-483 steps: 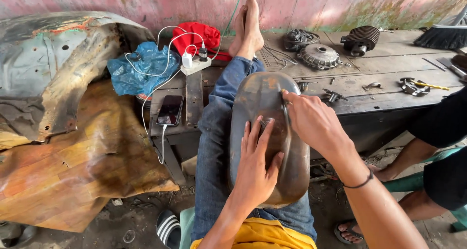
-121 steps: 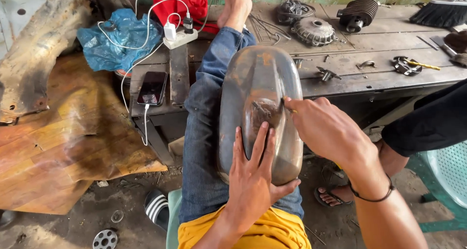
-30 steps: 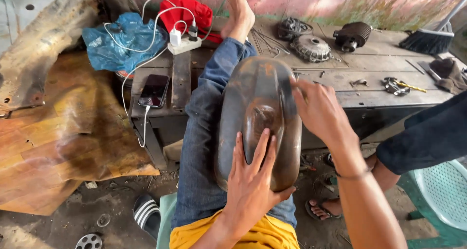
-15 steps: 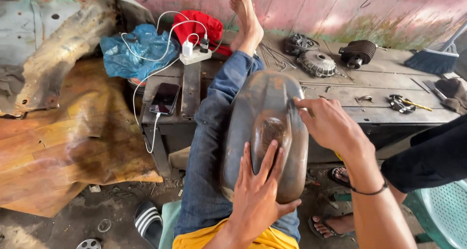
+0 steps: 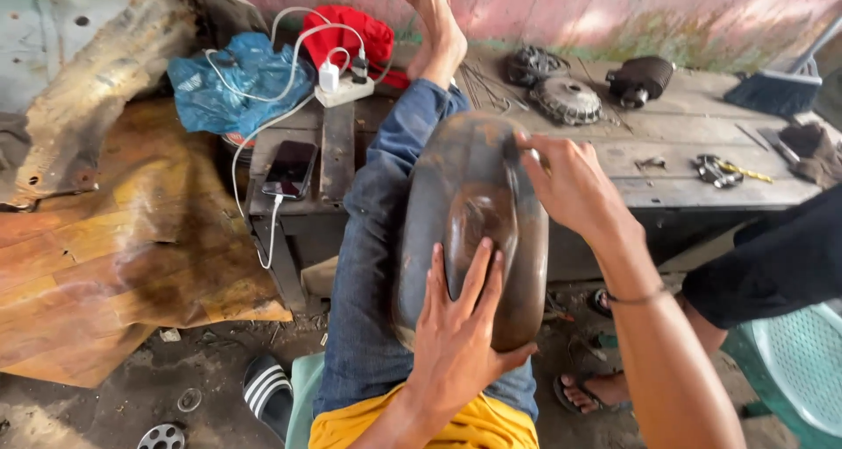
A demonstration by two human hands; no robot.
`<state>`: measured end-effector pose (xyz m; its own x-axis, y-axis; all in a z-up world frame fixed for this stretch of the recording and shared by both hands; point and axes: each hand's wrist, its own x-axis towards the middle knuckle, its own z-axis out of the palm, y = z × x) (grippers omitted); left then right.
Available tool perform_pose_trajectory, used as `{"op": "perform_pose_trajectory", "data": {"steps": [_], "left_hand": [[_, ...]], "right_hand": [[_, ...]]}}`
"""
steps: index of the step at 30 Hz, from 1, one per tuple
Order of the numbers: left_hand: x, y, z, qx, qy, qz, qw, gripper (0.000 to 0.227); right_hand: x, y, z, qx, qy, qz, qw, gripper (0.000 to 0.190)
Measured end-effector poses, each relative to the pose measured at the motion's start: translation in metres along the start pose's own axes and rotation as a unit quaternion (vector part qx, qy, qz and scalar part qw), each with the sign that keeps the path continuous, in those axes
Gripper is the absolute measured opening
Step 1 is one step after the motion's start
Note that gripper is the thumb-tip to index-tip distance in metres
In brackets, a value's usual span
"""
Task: The person scrapes a large, curved metal part resting on their lap using a yellow-handled tool. They hold the part with their left hand while scraping with their right hand, focusing on a specific area of the surface.
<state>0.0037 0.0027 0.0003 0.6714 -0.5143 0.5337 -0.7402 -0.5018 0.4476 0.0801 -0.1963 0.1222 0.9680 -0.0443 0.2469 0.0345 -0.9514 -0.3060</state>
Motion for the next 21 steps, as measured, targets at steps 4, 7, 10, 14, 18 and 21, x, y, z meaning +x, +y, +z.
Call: {"op": "perform_pose_trajectory", "data": {"steps": [4,7,10,14,18,21], "left_hand": [[0.000,-0.002,0.004,0.006,-0.014,0.001,1.000,0.124],[-0.002,0.000,0.002,-0.009,-0.034,-0.008,0.999,0.119],[0.000,0.000,0.000,-0.004,-0.042,-0.011,0.999,0.115],[-0.001,-0.002,0.005,-0.003,-0.011,-0.003,1.000,0.122],[-0.001,-0.001,0.002,-0.002,-0.020,-0.004,1.000,0.114],[-0.005,-0.002,0.006,0.006,-0.018,-0.002,1.000,0.124]], "right_hand": [[-0.017,-0.016,-0.015,-0.016,-0.116,0.105,0.988,0.041],[-0.011,0.001,0.010,-0.008,0.004,0.020,1.000,0.034],[-0.006,-0.011,-0.002,-0.002,0.001,0.030,1.000,0.040],[-0.010,-0.019,-0.010,-0.031,-0.079,0.066,0.994,0.036],[0.011,0.000,0.014,-0.014,0.016,0.027,0.999,0.038],[-0.014,-0.033,-0.023,-0.017,-0.104,0.093,0.990,0.040]]}}
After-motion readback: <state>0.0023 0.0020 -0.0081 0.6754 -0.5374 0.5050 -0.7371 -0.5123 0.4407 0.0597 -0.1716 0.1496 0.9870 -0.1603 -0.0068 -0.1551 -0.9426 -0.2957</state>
